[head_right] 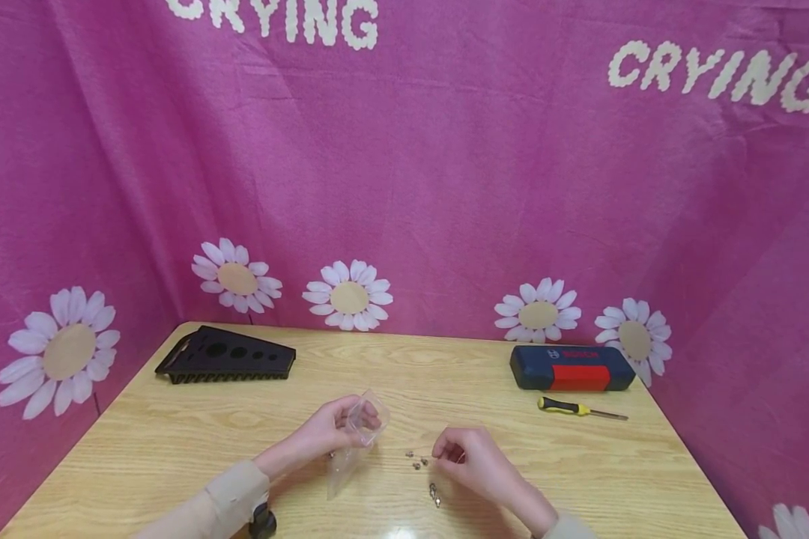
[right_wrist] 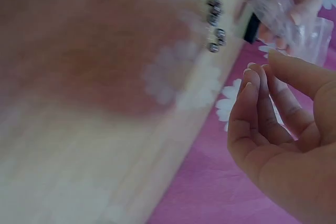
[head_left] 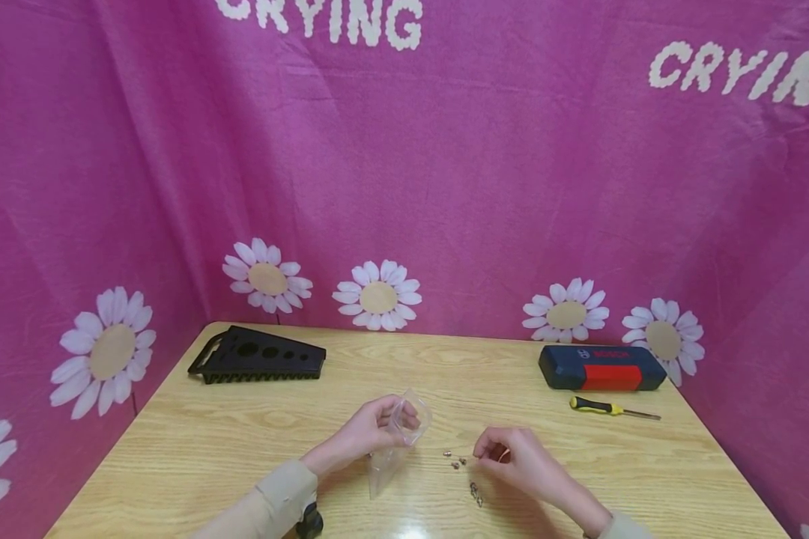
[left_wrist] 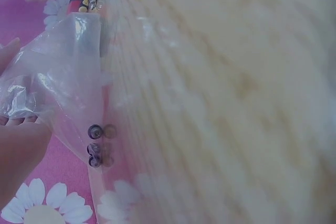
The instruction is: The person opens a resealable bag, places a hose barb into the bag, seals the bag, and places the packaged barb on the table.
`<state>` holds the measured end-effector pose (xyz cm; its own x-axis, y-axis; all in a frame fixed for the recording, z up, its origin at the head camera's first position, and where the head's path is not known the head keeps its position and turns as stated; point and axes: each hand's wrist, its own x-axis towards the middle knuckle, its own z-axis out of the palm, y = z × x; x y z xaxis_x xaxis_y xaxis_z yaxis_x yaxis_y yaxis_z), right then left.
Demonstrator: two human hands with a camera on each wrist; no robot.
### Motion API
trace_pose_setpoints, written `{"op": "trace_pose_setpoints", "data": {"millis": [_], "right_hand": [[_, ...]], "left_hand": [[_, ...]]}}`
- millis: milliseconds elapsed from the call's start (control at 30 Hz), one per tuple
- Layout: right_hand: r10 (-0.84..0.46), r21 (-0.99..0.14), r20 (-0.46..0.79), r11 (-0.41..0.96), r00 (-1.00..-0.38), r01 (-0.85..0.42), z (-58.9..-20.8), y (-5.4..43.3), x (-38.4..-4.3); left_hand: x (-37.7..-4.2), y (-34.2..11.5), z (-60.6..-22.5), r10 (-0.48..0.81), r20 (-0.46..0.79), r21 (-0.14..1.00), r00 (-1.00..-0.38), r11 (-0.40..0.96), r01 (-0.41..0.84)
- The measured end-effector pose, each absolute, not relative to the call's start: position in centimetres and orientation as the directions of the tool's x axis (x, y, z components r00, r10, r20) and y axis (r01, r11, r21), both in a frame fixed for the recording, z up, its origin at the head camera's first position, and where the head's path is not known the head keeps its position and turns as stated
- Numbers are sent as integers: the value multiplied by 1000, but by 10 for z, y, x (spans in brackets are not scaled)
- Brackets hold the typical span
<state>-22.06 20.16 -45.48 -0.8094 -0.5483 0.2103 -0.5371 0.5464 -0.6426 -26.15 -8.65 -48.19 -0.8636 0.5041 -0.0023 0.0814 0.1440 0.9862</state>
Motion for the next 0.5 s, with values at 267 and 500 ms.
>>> {"op": "trace_pose_setpoints", "data": {"millis": [267,500], "right_hand": [[-614,-653,169,516,-771,-554,-471,213,-212],[-632,-748,30,500,-775,-436,-474,214,-209]], "left_hand": [[-262,-86,-482,511,15,985,-859,139,100],[-263,-87,-484,510,13,986,-860,134,95]]}}
